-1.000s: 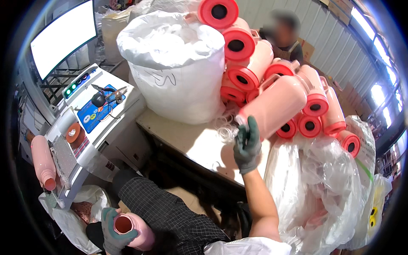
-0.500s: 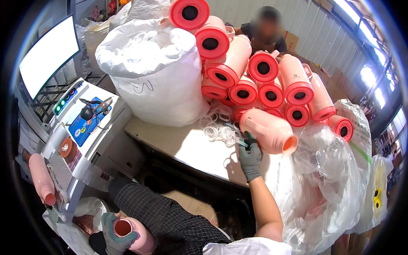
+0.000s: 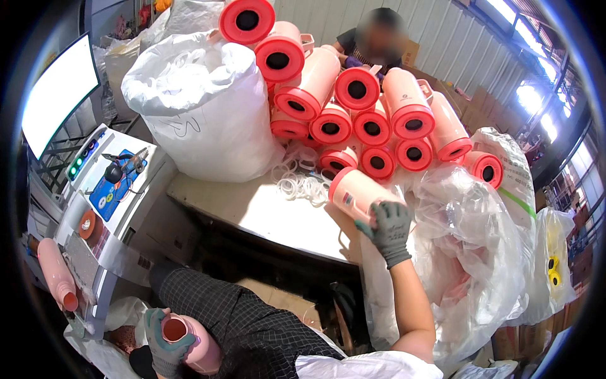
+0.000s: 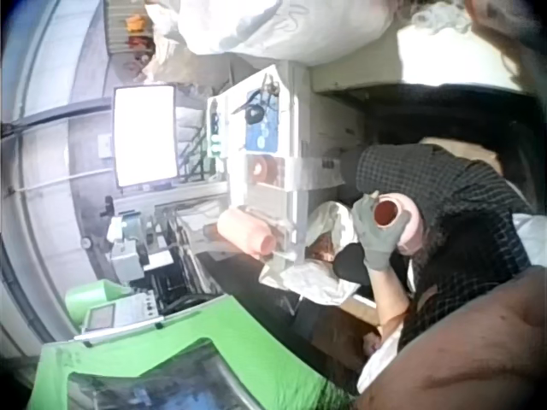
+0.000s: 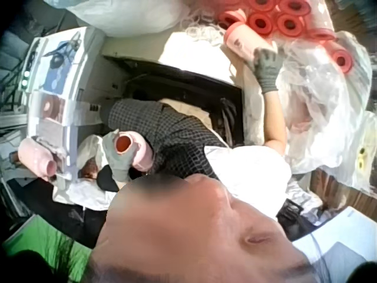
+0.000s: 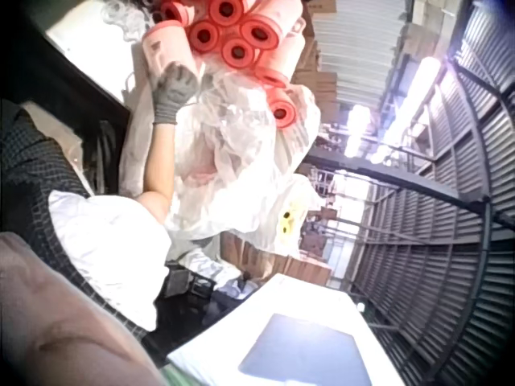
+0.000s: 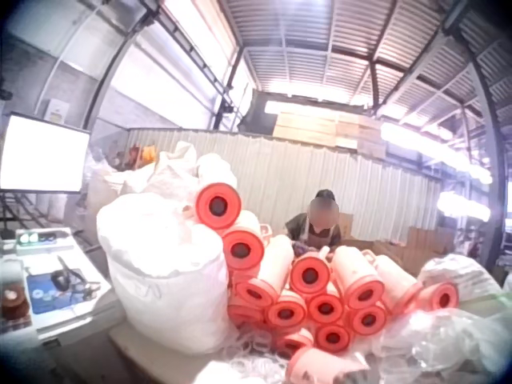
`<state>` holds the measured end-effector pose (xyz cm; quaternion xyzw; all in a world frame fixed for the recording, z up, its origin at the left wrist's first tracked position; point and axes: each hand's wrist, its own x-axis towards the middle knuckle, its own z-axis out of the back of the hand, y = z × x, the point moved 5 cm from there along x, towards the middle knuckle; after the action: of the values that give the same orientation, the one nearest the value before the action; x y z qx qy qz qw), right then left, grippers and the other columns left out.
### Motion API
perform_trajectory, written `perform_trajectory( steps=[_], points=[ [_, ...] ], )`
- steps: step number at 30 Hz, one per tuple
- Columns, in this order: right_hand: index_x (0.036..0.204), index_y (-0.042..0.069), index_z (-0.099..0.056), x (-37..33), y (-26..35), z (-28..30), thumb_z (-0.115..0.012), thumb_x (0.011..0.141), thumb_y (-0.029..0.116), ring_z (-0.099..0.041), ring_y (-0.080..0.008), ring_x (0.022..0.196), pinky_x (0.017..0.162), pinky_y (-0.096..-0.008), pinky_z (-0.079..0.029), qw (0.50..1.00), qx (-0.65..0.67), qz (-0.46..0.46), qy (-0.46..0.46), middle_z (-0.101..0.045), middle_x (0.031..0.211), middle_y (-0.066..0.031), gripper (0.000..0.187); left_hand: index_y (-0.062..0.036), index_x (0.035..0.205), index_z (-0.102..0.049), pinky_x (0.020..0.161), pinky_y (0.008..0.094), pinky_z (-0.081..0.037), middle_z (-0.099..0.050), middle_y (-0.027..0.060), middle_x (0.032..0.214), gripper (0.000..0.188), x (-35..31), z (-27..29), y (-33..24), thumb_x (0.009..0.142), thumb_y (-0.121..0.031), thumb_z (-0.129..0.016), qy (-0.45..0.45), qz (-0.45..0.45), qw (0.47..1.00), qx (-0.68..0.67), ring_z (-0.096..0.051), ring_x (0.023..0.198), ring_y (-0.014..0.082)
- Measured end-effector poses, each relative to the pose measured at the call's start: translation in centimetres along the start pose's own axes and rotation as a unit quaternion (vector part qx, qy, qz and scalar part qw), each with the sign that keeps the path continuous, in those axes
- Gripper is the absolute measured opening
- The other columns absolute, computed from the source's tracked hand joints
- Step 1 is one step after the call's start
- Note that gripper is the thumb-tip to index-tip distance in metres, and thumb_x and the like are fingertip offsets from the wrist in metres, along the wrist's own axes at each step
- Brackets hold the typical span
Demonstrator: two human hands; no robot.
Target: The person assembles pink electric kettles by hand. They pick up a kettle body, insert a white plastic component into the base, and then screw on a red lid. The finished kettles are placed on a nearby table.
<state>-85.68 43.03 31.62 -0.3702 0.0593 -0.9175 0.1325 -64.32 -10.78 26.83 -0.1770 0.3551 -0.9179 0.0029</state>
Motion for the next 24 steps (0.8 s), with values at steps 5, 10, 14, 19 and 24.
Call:
perform_trajectory(
  steps=[5,10,14,19,24],
  points=[
    [0.082,0.009,-0.061,0.5,-1.0,1.2,-0.085,0.078,0.041,-0.057,-0.031,0.08,0.076,-0.0448,-0.046,0.997,0.027,-0.011,-0.076,-0.061,0.086,-0.0092,0.041,-0.0018,0.122,-0.057,0.094,0.047,-0.049,-0.055,0.0142,0.114,0.086,-0.4,0.3,-0.1,0.053,-0.034,-0.097,-0.011,-0.034,0.999,0.02,-0.058,0.107,0.0341],
    [0.076,0.01,-0.059,5.5,-5.5,1.3,-0.068,0.102,0.039,-0.046,-0.0095,0.067,0.061,-0.0269,-0.04,0.747,0.509,-0.347,-0.251,-0.054,0.074,0.001,0.04,-0.0016,0.119,-0.058,0.089,0.0465,-0.051,-0.056,0.0143,0.11,0.085,-0.8,0.6,0.1,0.053,-0.035,-0.098,-0.03,-0.026,0.999,0.03,-0.059,0.104,0.0336],
    [0.083,0.015,-0.063,21.2,-4.4,2.2,-0.06,0.107,0.037,-0.044,-0.0058,0.053,0.048,-0.0277,-0.041,0.509,0.715,-0.399,-0.266,-0.047,0.064,0.0093,0.033,-0.0009,0.118,-0.059,0.086,0.0459,-0.052,-0.056,0.0148,0.11,0.083,-0.5,1.1,-1.3,0.054,-0.037,-0.098,-0.031,-0.036,0.997,0.058,-0.06,0.101,0.0336],
    [0.091,0.014,-0.065,37.4,-12.4,-3.9,-0.054,0.109,0.037,-0.051,-0.0085,0.056,0.052,-0.0253,-0.044,0.471,0.785,-0.294,-0.273,-0.051,0.063,0.005,0.031,0.0014,0.121,-0.057,0.082,0.0441,-0.054,-0.055,0.0153,0.11,0.091,-0.4,0.5,-1.2,0.054,-0.044,-0.099,-0.04,-0.046,0.993,0.106,-0.06,0.1,0.0318],
    [0.09,0.015,-0.065,39.9,-12.8,-8.0,-0.06,0.106,0.034,-0.048,-0.0081,0.054,0.05,-0.0261,-0.043,0.489,0.783,-0.339,-0.183,-0.048,0.063,0.0069,0.026,-0.0028,0.12,-0.062,0.092,0.0511,-0.051,-0.063,0.0177,0.112,0.071,0.6,1.3,-3.1,0.063,-0.029,-0.095,-0.048,0.024,0.996,0.073,-0.062,0.106,0.0405]
  ],
)
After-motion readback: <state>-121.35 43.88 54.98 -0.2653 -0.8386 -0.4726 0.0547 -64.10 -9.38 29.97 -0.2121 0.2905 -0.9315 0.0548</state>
